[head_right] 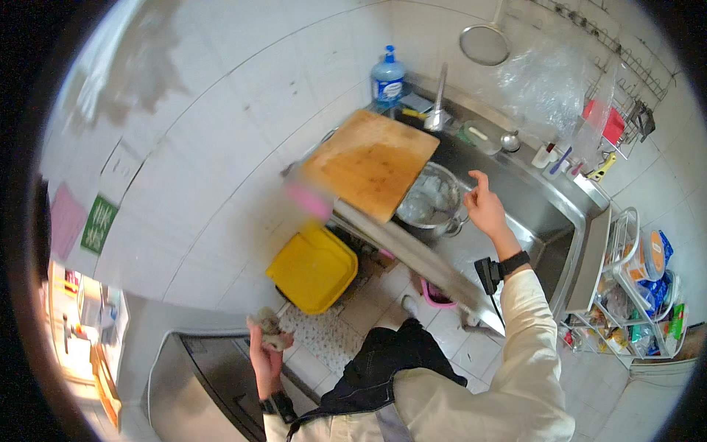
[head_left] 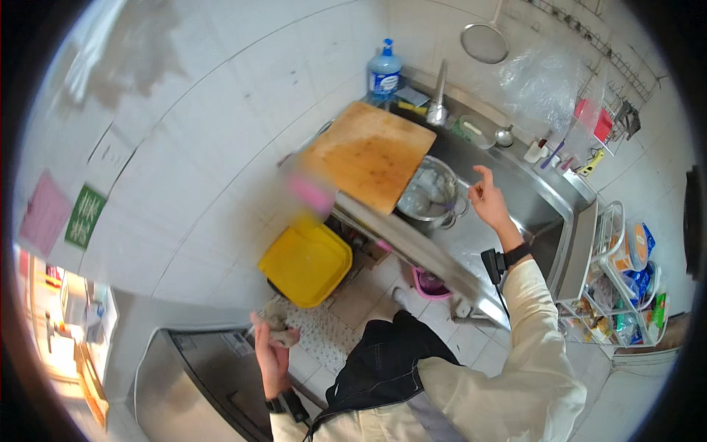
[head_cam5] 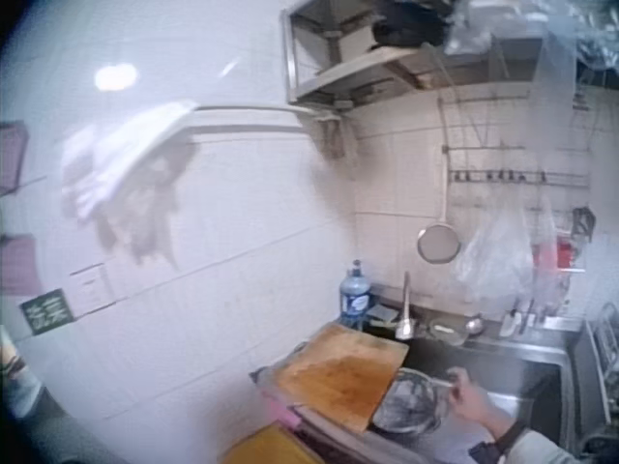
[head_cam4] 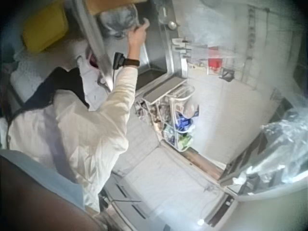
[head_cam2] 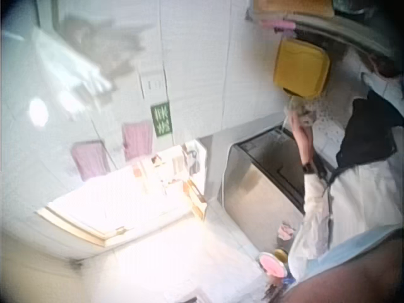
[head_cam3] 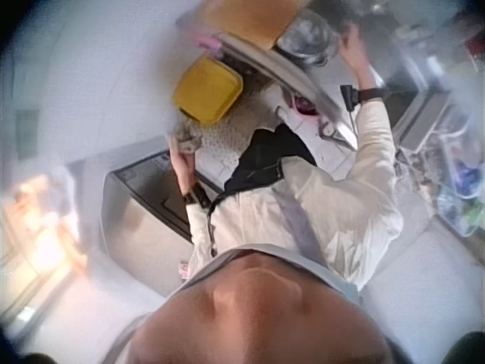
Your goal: The person organizes grapes in a container, slices fruit on a wooden board, and cleans tools and a cutting board in a sink.
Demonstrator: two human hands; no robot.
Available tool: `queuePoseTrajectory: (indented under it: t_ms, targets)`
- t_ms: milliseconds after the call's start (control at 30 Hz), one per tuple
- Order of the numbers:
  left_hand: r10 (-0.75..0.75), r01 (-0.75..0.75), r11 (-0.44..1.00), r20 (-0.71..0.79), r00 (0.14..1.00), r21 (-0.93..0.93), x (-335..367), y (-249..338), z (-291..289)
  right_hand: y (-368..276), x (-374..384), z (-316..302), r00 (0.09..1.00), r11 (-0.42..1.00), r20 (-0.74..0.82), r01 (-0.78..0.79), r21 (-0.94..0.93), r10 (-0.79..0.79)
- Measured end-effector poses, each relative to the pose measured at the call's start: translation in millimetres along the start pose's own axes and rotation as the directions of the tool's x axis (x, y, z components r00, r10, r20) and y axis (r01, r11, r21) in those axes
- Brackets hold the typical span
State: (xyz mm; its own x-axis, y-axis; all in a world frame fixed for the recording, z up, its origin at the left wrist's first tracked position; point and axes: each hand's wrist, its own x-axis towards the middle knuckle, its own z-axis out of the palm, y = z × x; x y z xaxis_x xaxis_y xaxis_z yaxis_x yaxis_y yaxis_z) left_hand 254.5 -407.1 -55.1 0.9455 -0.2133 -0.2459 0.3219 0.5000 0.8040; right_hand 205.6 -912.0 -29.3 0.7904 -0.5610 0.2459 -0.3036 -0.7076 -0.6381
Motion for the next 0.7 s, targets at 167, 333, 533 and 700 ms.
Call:
queuePoseTrajectory:
  t_ms: [167,333,533,700]
  targets:
    - [-0.269,0.261,0.963,0.256,0.929,0.065,115.3,-45.9,144.9,49.3,109.7,-18.2,0.998,0.988,0.009,0.064,-0.142,-0.063]
    - [-0.311,0.278,0.949,0.307,0.899,0.145,175.1,-98.9,272.1,77.9,213.1,-6.1,0.957,0.837,0.180,0.288,-0.465,-0.229]
    - [-0.458,0.421,0.889,0.379,0.804,0.181,240.0,-160.9,325.0,98.1,301.8,67.7,0.905,0.913,0.245,0.386,-0.133,-0.347]
    - [-0.521,0.547,0.832,0.468,0.713,0.093,273.4,-183.8,358.7,102.8,315.3,98.1,0.858,0.813,0.411,0.462,-0.354,-0.308]
